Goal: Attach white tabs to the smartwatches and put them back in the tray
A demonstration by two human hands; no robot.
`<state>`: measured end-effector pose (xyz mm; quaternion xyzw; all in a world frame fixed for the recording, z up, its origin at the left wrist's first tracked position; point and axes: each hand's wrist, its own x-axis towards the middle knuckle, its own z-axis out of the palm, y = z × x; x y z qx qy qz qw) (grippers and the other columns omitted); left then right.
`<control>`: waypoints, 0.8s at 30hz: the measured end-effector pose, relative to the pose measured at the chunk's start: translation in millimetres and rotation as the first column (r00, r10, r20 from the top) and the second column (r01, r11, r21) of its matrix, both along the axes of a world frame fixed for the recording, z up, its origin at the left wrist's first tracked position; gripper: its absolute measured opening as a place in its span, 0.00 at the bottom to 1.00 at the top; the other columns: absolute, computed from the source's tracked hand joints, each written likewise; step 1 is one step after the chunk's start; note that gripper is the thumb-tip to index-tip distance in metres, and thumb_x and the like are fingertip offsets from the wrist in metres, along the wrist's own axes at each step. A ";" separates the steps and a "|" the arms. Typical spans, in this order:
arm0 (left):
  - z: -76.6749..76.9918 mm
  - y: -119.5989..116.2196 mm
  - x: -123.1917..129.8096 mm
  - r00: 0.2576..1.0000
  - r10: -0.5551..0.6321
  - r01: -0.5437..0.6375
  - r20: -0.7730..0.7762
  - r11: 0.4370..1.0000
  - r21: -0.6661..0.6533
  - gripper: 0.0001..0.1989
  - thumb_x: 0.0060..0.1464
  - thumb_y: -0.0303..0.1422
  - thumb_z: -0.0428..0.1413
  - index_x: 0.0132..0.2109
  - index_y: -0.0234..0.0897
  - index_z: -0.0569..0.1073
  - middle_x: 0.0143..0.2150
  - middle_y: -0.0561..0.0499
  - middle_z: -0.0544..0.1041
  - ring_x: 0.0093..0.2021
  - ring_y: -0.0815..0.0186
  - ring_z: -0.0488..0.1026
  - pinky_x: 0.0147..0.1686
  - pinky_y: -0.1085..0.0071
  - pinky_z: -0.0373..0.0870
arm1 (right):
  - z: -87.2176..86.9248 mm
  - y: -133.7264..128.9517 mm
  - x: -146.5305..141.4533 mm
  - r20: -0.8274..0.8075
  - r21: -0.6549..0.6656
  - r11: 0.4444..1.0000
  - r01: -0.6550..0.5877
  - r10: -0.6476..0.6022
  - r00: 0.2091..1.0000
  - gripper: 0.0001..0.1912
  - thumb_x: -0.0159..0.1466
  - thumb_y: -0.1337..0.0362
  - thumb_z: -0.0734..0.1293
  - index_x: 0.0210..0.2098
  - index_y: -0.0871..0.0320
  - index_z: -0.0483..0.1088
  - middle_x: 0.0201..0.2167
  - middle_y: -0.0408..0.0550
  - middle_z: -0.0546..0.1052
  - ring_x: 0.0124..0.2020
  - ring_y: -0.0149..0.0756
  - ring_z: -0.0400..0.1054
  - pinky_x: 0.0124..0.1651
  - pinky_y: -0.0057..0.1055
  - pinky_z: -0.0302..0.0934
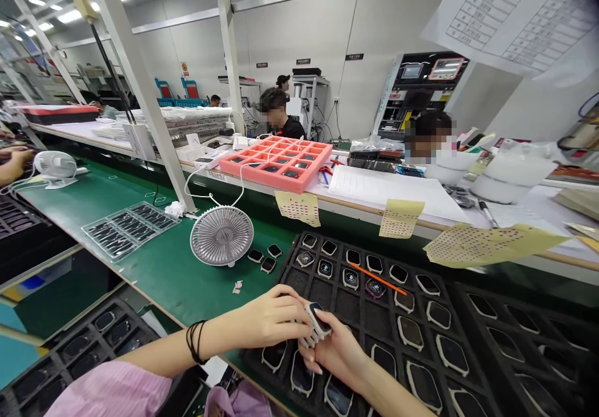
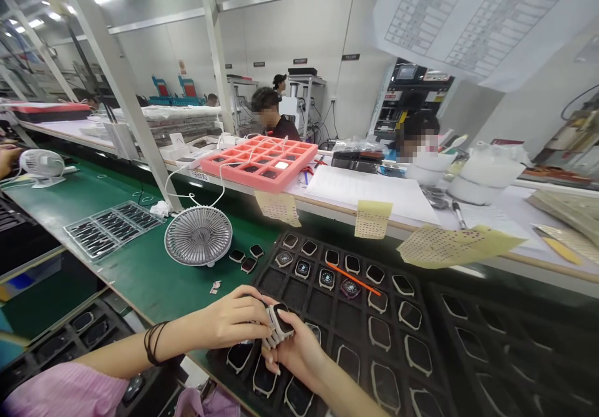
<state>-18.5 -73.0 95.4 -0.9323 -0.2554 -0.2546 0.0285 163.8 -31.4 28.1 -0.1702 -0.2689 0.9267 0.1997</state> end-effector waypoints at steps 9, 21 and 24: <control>5.9 4.9 -2.7 0.998 -0.020 0.019 -0.058 1.000 -0.018 0.13 0.63 0.21 0.42 0.45 0.36 0.69 0.42 0.46 0.79 0.47 0.67 0.72 0.53 0.66 0.61 | 0.0 1.1 0.1 -0.046 -0.014 0.996 -0.092 0.092 0.995 0.17 0.56 0.50 0.67 0.34 0.57 0.67 0.21 0.41 0.71 0.18 0.30 0.63 0.16 0.25 0.47; -1.2 8.6 -3.3 0.999 -0.026 0.024 -0.048 0.999 -0.044 0.11 0.63 0.22 0.45 0.47 0.37 0.67 0.41 0.46 0.78 0.42 0.67 0.73 0.50 0.67 0.63 | 1.0 2.0 0.9 -0.054 0.025 0.990 -0.138 0.139 0.989 0.19 0.57 0.48 0.65 0.31 0.59 0.66 0.23 0.44 0.71 0.18 0.28 0.61 0.17 0.24 0.45; -4.7 9.5 -3.9 0.999 -0.039 0.037 -0.032 0.998 -0.041 0.10 0.62 0.23 0.46 0.48 0.37 0.67 0.41 0.45 0.78 0.42 0.67 0.72 0.49 0.67 0.63 | 2.9 1.2 1.0 -0.064 0.036 0.983 -0.178 0.180 0.982 0.20 0.58 0.48 0.65 0.31 0.62 0.68 0.24 0.46 0.70 0.18 0.28 0.61 0.17 0.25 0.46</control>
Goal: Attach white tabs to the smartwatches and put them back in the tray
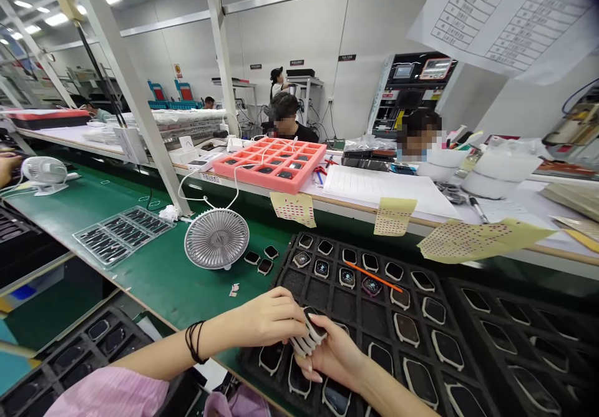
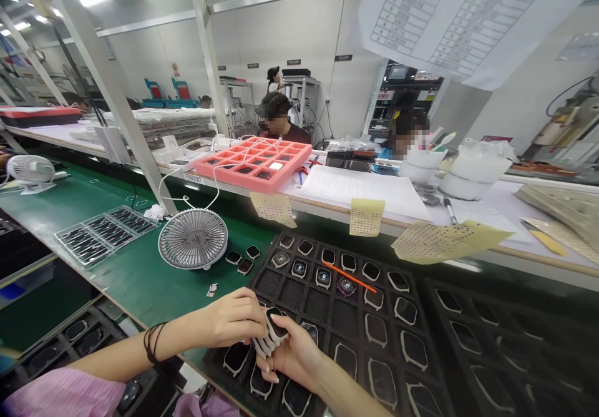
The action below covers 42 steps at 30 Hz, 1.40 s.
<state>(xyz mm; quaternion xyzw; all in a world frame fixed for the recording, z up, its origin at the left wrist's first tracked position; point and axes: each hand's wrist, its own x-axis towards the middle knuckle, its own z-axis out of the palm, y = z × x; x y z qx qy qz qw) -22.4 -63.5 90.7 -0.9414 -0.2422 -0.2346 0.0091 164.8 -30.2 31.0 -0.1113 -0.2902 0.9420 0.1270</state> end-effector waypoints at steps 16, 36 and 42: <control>6.1 13.2 -3.8 0.994 0.109 -0.077 0.033 0.860 -0.504 0.17 0.61 0.41 0.52 0.51 0.35 0.68 0.44 0.42 0.76 0.45 0.61 0.73 0.45 0.69 0.68 | 4.8 -0.5 4.1 0.069 0.096 0.995 -0.038 0.032 0.997 0.21 0.60 0.50 0.66 0.39 0.64 0.70 0.31 0.53 0.76 0.19 0.30 0.66 0.18 0.25 0.54; -50.9 105.2 111.5 0.910 0.400 -0.345 0.106 0.875 -0.340 0.40 0.42 0.16 0.50 0.64 0.33 0.53 0.55 0.36 0.71 0.54 0.51 0.70 0.51 0.55 0.70 | -17.7 71.1 53.2 0.059 0.961 0.174 0.217 -0.891 0.451 0.38 0.61 0.52 0.62 0.67 0.53 0.46 0.67 0.53 0.55 0.68 0.46 0.46 0.66 0.45 0.43; -60.3 113.3 93.5 0.865 0.319 -0.177 0.388 0.916 -0.360 0.35 0.42 0.26 0.60 0.58 0.38 0.61 0.54 0.41 0.73 0.53 0.54 0.72 0.54 0.59 0.68 | -11.4 87.2 65.0 0.153 0.771 0.490 0.406 -0.762 0.629 0.33 0.57 0.53 0.68 0.60 0.50 0.59 0.49 0.50 0.74 0.51 0.46 0.68 0.51 0.41 0.62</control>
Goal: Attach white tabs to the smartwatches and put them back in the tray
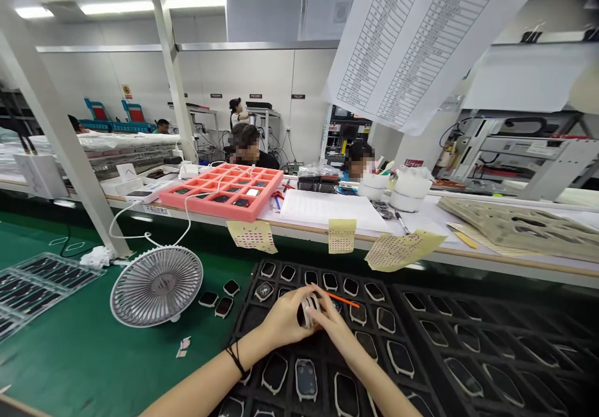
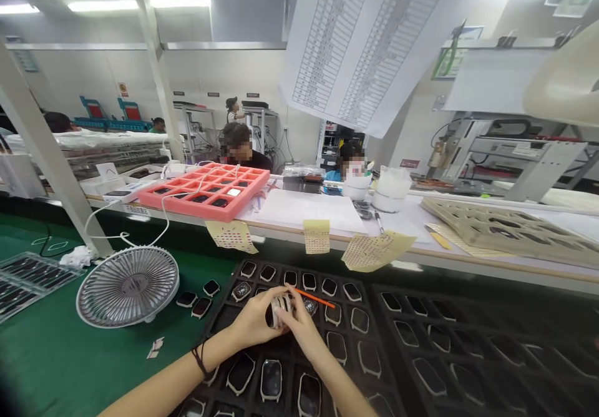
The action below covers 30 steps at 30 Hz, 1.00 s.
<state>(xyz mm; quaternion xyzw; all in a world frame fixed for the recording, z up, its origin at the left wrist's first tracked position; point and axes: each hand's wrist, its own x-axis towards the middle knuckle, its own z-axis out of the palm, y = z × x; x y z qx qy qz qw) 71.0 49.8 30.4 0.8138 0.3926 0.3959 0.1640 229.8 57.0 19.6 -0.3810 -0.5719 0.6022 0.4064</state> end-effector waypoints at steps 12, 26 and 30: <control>9.7 -9.1 -3.0 0.979 -0.202 0.202 0.011 0.979 0.020 0.28 0.46 0.33 0.64 0.53 0.39 0.65 0.50 0.42 0.75 0.52 0.55 0.71 0.58 0.59 0.61 | 16.6 -4.8 10.1 -0.300 -0.364 0.895 -0.259 0.150 0.942 0.18 0.47 0.58 0.78 0.35 0.58 0.75 0.30 0.46 0.78 0.32 0.34 0.71 0.34 0.27 0.64; 12.1 -5.3 -8.1 0.962 -0.265 0.270 0.067 0.959 -0.086 0.31 0.45 0.34 0.65 0.57 0.40 0.66 0.54 0.43 0.73 0.55 0.56 0.69 0.56 0.61 0.64 | 12.7 -3.8 7.5 -0.258 -0.270 0.952 -0.145 0.074 0.963 0.20 0.41 0.64 0.80 0.33 0.58 0.76 0.29 0.45 0.79 0.34 0.39 0.74 0.38 0.31 0.65; 15.5 2.7 -11.2 0.915 -0.039 0.148 0.401 0.958 -0.246 0.25 0.39 0.36 0.69 0.46 0.39 0.72 0.46 0.44 0.76 0.48 0.56 0.73 0.47 0.64 0.70 | 12.1 2.7 10.0 -0.339 -0.315 0.948 -0.043 -0.070 0.938 0.23 0.42 0.61 0.79 0.37 0.57 0.77 0.33 0.49 0.81 0.38 0.45 0.76 0.44 0.39 0.68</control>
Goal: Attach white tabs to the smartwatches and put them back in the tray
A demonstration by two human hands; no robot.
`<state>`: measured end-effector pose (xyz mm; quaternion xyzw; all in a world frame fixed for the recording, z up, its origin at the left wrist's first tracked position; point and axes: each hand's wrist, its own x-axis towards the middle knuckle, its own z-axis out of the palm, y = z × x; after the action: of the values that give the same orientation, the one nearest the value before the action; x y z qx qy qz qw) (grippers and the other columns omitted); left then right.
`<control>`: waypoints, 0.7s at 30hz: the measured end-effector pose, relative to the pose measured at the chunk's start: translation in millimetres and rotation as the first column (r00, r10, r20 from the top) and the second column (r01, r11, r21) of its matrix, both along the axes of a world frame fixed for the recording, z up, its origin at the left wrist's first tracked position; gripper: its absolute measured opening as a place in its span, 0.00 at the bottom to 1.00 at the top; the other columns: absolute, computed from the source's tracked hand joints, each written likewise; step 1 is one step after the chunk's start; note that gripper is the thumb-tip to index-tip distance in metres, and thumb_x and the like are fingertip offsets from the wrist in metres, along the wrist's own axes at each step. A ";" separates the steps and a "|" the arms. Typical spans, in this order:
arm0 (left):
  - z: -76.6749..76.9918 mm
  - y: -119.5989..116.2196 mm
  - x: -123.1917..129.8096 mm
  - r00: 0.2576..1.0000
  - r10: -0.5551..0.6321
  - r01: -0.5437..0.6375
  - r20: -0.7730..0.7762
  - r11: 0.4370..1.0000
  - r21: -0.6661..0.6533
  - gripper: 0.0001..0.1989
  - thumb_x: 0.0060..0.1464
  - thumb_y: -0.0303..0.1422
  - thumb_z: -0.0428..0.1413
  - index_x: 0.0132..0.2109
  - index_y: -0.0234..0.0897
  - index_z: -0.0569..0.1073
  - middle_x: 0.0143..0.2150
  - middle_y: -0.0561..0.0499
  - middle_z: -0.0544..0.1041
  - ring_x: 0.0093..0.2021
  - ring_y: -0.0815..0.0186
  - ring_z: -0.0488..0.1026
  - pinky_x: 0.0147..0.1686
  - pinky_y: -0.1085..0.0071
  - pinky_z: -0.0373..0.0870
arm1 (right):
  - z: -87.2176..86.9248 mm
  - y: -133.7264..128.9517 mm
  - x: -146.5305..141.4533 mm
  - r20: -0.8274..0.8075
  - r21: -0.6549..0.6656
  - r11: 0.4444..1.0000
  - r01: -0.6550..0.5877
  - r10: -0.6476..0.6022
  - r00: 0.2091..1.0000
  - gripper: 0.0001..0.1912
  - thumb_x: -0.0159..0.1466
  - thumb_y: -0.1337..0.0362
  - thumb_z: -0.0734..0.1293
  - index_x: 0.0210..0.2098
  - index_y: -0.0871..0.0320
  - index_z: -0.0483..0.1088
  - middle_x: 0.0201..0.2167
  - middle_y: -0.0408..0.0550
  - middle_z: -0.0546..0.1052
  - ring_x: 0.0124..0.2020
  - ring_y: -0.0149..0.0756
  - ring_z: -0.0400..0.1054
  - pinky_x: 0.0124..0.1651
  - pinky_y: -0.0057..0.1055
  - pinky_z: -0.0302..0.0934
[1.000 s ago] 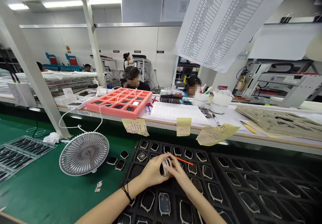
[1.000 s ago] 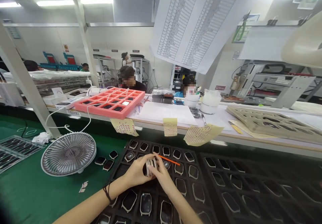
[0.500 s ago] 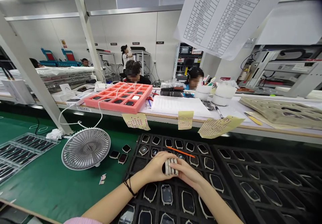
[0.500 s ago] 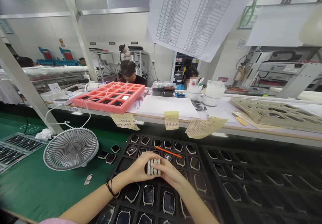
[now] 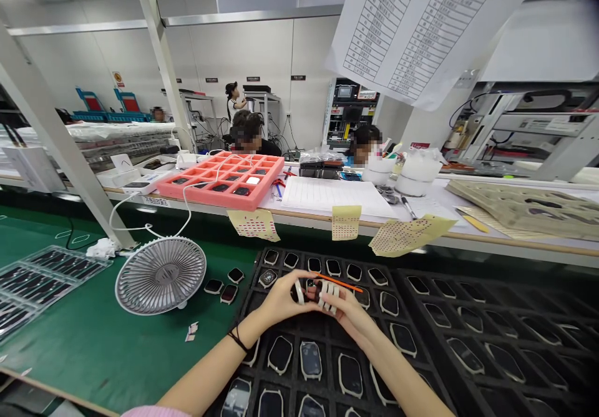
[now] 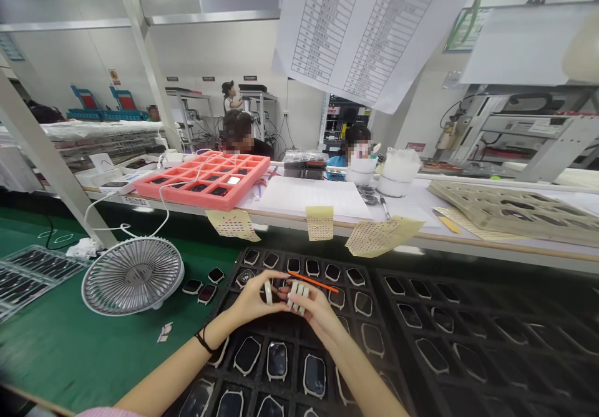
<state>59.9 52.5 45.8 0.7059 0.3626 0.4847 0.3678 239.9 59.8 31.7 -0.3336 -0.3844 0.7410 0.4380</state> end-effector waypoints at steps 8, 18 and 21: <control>-6.7 14.4 4.1 0.790 0.369 0.082 0.491 0.728 -0.680 0.21 0.38 0.40 0.68 0.36 0.36 0.69 0.26 0.59 0.63 0.24 0.74 0.65 0.21 0.80 0.57 | -4.1 4.8 -0.4 -0.033 -0.057 0.991 0.121 -0.123 0.992 0.23 0.41 0.62 0.80 0.36 0.59 0.76 0.35 0.51 0.82 0.43 0.50 0.76 0.54 0.50 0.64; -7.9 16.5 -0.4 0.695 0.384 0.340 0.608 0.570 -0.748 0.03 0.49 0.27 0.53 0.32 0.35 0.64 0.23 0.56 0.64 0.23 0.72 0.65 0.22 0.77 0.59 | -9.2 -0.5 -6.3 0.084 -0.036 0.992 0.119 -0.115 0.990 0.25 0.39 0.61 0.81 0.36 0.61 0.76 0.32 0.52 0.82 0.40 0.52 0.76 0.48 0.50 0.68; -9.0 18.4 -0.3 0.670 0.396 0.355 0.628 0.572 -0.739 0.04 0.48 0.24 0.51 0.32 0.36 0.64 0.22 0.58 0.62 0.22 0.73 0.64 0.24 0.77 0.60 | -9.7 -1.3 -7.2 0.117 -0.032 0.993 0.117 -0.112 0.987 0.26 0.38 0.60 0.81 0.36 0.61 0.75 0.31 0.52 0.82 0.38 0.52 0.77 0.48 0.51 0.67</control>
<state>59.6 70.9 36.9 0.1851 0.3698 0.5056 0.7572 232.6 58.5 22.0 -0.4058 -0.3749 0.7014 0.4503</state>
